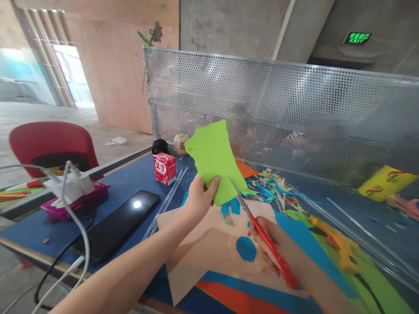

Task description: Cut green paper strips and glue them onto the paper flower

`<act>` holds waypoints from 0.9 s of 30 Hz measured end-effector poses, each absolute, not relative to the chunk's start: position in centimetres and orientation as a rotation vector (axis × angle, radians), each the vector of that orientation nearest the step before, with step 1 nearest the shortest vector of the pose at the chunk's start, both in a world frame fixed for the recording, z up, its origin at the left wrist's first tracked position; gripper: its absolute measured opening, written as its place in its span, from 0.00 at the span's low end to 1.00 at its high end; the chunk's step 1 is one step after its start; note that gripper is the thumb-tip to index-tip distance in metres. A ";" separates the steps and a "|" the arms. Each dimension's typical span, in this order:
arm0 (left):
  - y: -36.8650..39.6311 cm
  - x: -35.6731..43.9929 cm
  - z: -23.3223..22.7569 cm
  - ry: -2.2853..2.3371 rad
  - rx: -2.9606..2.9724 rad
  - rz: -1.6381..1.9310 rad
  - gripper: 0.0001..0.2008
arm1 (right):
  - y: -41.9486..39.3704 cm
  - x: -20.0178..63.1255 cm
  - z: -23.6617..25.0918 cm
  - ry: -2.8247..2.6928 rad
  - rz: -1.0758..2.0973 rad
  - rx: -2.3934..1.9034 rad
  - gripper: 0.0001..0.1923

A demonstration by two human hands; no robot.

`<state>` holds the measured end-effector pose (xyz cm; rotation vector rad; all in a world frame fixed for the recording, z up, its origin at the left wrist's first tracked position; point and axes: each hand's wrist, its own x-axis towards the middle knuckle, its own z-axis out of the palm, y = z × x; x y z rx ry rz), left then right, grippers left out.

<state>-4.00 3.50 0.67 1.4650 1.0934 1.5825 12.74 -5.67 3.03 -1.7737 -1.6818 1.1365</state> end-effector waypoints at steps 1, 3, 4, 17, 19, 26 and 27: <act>3.4 -3.9 0.7 1.084 1.465 1.573 0.12 | -5.7 12.8 3.0 -1.672 1.146 -1.772 0.12; 3.3 -3.8 0.6 1.071 1.468 1.558 0.12 | -5.7 12.8 3.1 -1.652 1.168 -1.774 0.12; 3.3 -3.8 0.6 1.068 1.469 1.553 0.12 | -5.7 12.9 3.1 -1.641 1.182 -1.775 0.12; 3.1 -3.8 0.4 1.065 1.497 1.510 0.13 | -5.9 13.0 3.2 -1.532 1.297 -1.761 0.13; 3.1 -3.8 0.4 1.063 1.498 1.504 0.13 | -6.0 13.0 3.1 -1.514 1.295 -1.763 0.14; 3.0 -3.6 0.4 1.040 1.475 1.478 0.12 | -5.4 12.6 2.5 -1.506 1.217 -1.716 0.12; 3.0 -3.5 0.4 1.030 1.470 1.466 0.12 | -5.3 12.5 2.4 -1.510 1.206 -1.702 0.11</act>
